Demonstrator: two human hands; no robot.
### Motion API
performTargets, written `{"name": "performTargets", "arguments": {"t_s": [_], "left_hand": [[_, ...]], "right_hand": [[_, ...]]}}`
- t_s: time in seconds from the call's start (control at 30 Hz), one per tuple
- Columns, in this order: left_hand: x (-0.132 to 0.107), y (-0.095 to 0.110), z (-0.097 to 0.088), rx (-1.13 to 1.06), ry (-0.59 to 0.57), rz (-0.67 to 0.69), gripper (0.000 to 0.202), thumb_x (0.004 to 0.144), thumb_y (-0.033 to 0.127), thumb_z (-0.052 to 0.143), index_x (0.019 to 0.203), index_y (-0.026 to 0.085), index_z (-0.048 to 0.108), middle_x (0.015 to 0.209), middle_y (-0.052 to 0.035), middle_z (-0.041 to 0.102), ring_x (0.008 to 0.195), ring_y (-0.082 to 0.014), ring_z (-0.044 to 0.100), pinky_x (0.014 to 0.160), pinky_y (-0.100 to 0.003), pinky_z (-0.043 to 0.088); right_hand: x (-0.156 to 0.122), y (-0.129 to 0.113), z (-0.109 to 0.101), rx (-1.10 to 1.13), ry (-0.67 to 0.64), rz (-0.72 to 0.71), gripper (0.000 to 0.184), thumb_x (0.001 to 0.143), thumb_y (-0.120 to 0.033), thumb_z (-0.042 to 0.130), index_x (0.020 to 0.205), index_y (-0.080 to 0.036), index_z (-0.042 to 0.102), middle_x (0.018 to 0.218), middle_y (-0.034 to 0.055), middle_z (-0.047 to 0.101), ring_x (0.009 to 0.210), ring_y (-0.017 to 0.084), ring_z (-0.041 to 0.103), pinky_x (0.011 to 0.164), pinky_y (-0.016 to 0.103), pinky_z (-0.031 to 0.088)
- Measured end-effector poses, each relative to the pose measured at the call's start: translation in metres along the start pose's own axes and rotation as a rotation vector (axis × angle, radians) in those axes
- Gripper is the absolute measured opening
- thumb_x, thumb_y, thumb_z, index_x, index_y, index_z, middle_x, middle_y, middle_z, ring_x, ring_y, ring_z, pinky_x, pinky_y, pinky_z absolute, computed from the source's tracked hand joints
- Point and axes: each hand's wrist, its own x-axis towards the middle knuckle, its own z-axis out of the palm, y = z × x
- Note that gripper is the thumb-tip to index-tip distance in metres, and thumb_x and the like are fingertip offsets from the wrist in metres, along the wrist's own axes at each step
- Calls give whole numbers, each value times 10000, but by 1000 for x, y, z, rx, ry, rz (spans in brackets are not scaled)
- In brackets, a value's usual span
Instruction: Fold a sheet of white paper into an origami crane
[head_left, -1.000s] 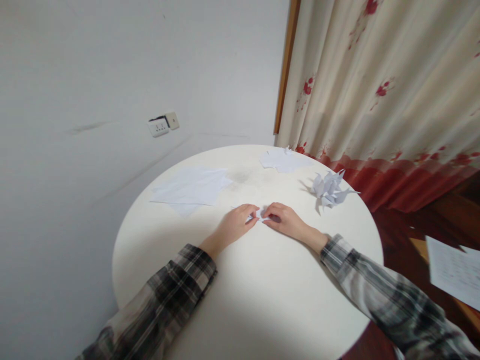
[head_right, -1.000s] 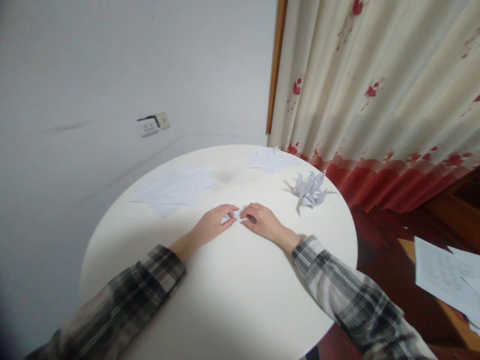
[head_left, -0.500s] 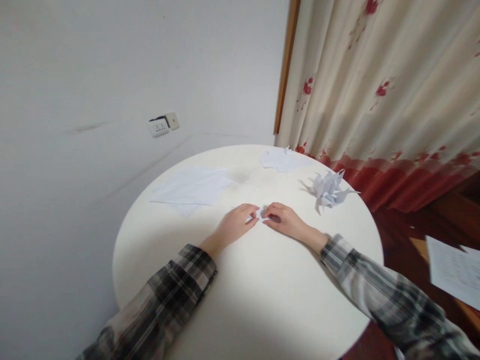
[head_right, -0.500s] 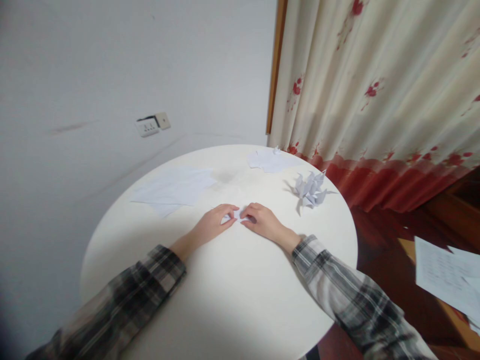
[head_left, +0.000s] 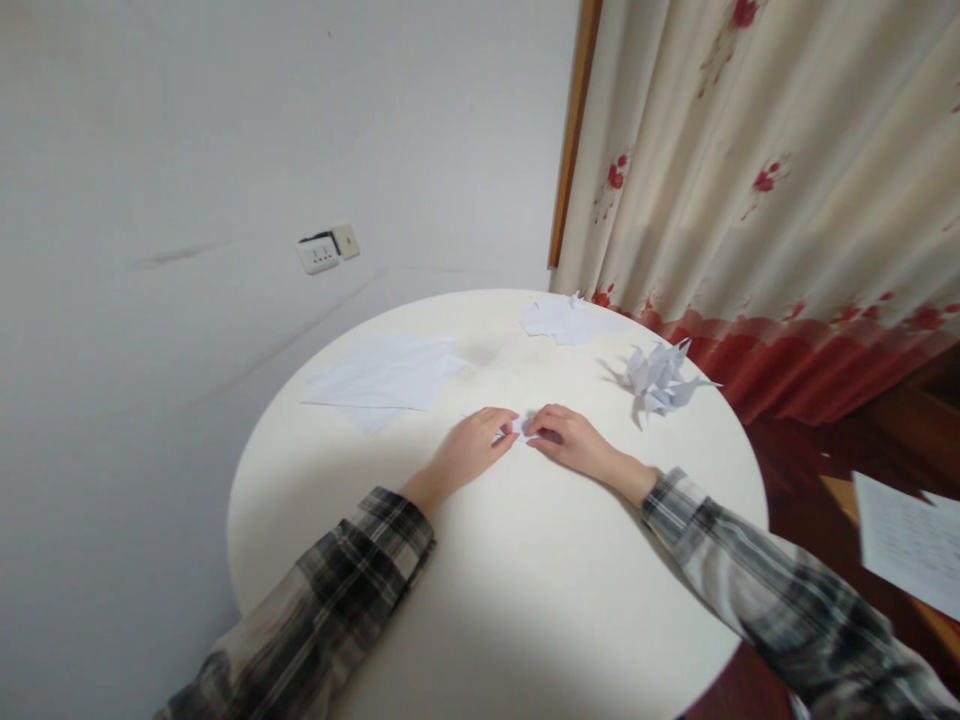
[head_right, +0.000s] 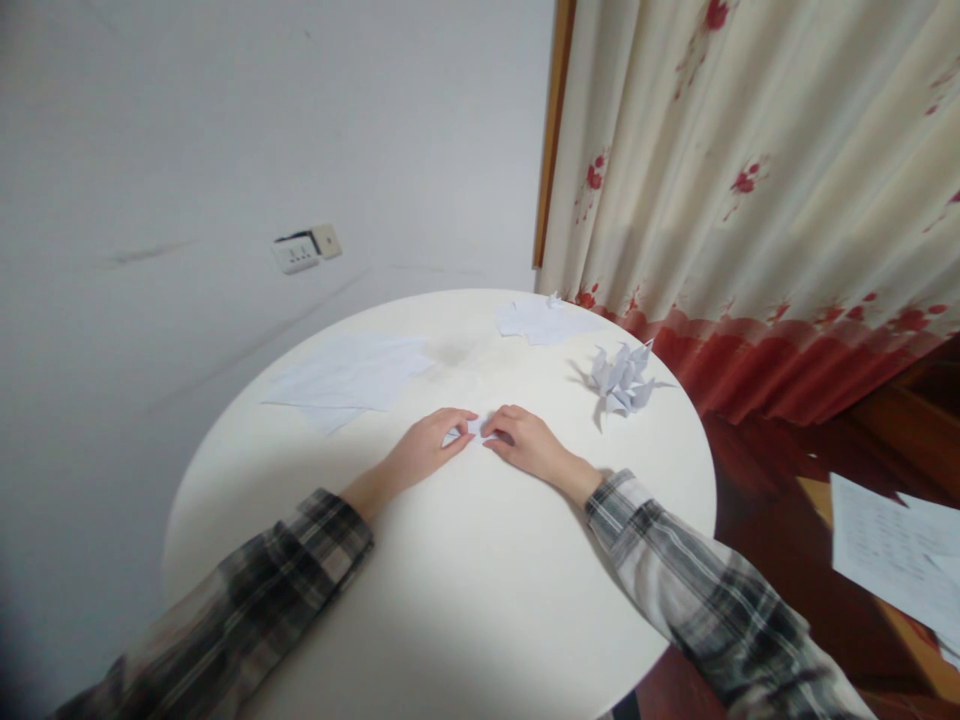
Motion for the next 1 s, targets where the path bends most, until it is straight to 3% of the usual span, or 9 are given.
{"name": "performTargets", "arguments": {"t_s": [0.23, 0.57, 0.77, 1.0], "left_hand": [[2, 0, -4, 56, 25, -16, 107, 813, 232, 464, 767, 194, 553, 787, -19, 607, 821, -154, 553, 786, -287, 431], [3, 8, -12, 141, 36, -104, 317, 837, 315, 411, 573, 183, 525, 579, 0, 537, 595, -120, 494, 579, -239, 355], [0, 10, -10, 85, -17, -41, 332, 831, 302, 423, 535, 178, 507, 548, 7, 499, 574, -108, 476, 579, -231, 351], [-1, 10, -6, 35, -28, 16, 173, 794, 268, 492, 642, 191, 526, 639, 10, 525, 654, -120, 506, 645, -238, 407]], "right_hand": [[-1, 1, 1, 5, 22, -3, 121, 791, -127, 529, 859, -195, 604, 857, 53, 594, 845, 156, 530, 764, 299, 434], [0, 5, 0, -13, 59, 4, 172, 775, -62, 496, 802, -188, 611, 826, 48, 600, 823, 155, 527, 765, 300, 426], [0, 4, 0, -2, 60, 12, 170, 770, -67, 505, 802, -188, 620, 828, 50, 599, 821, 157, 533, 760, 308, 434], [1, 3, -1, 5, 56, 9, 171, 768, -63, 504, 809, -187, 615, 821, 47, 597, 815, 154, 533, 754, 302, 438]]}}
